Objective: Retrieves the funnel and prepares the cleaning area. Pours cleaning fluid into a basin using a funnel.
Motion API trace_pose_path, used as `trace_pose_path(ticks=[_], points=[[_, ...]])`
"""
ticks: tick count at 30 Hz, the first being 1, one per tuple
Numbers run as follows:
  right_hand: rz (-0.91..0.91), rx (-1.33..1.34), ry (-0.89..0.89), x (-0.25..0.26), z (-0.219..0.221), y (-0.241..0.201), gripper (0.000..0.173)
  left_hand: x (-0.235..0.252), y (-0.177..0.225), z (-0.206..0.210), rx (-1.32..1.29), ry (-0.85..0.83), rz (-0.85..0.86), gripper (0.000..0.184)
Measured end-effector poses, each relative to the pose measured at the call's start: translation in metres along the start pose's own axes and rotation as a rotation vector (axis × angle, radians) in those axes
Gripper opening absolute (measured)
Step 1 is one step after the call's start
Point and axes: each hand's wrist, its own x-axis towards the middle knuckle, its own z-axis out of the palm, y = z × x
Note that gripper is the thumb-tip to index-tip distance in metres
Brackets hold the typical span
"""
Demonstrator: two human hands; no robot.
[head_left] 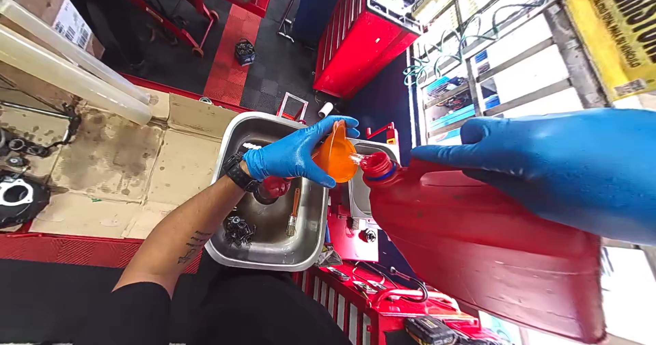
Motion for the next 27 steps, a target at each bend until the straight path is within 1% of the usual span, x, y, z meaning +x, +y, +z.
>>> trace_pose_path(ticks=[5, 19, 22, 24, 27], points=[[-0.019, -0.005, 0.037, 0.001, 0.004, -0.001, 0.052, -0.001, 0.004, -0.001, -0.003, 0.013, -0.04, 0.097], [-0.001, -0.014, 0.006, 0.0, -0.001, 0.0, 0.056, -0.001, 0.005, -0.002, -0.042, -0.004, -0.036, 0.099], [0.021, -0.041, -0.015, -0.001, -0.003, -0.002, 0.056, -0.001, 0.008, -0.001, -0.043, 0.001, -0.054, 0.099], [0.013, -0.06, -0.023, 0.0, -0.005, -0.003, 0.055, -0.001, 0.006, -0.002, -0.035, 0.002, -0.033, 0.099], [-0.018, -0.113, -0.111, 0.007, -0.019, -0.014, 0.053, -0.001, 0.007, -0.001, -0.027, 0.005, -0.032, 0.1]])
